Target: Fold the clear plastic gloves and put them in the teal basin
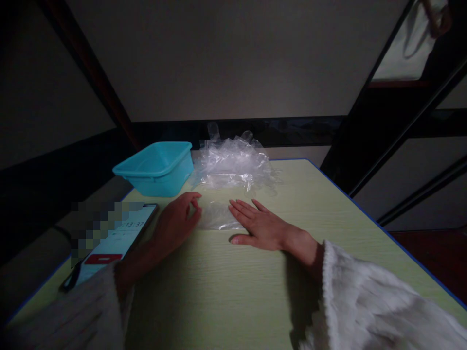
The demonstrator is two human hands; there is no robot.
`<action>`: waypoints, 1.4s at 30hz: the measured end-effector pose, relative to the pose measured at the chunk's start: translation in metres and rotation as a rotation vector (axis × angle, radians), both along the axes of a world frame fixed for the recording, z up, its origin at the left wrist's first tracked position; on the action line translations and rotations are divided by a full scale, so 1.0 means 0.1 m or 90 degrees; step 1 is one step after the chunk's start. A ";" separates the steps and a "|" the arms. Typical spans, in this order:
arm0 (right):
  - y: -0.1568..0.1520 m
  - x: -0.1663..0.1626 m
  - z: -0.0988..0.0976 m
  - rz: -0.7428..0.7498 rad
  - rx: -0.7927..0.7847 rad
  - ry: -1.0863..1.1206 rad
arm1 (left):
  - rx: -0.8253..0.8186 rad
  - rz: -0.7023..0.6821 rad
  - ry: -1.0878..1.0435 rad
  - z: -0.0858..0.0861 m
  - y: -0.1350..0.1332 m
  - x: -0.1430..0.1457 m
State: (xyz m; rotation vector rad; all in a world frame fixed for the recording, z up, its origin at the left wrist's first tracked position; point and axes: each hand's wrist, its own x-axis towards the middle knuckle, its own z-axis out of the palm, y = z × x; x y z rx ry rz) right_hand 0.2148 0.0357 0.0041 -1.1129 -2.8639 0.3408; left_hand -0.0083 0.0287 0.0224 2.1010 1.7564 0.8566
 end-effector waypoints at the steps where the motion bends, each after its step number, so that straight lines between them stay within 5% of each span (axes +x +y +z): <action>1: 0.00 0.00 0.01 -0.001 -0.003 -0.008 | 0.050 -0.058 0.065 -0.03 -0.03 0.05; 4: 0.00 -0.02 0.03 -0.003 -0.013 -0.026 | 0.129 -0.254 0.155 -0.14 -0.12 0.20; 7: 0.00 -0.03 0.03 -0.001 -0.017 -0.040 | 0.112 -0.330 0.224 -0.24 -0.16 0.31; 21: 0.00 0.01 -0.06 -0.002 0.035 0.012 | 0.082 -0.296 0.319 -0.38 -0.18 0.27; 37: 0.00 0.33 -0.04 0.028 0.020 0.054 | 0.094 -0.293 0.334 -0.34 -0.19 0.26; 42: 0.02 0.30 0.01 -0.057 -0.018 0.126 | 0.087 -0.294 0.330 -0.34 -0.19 0.27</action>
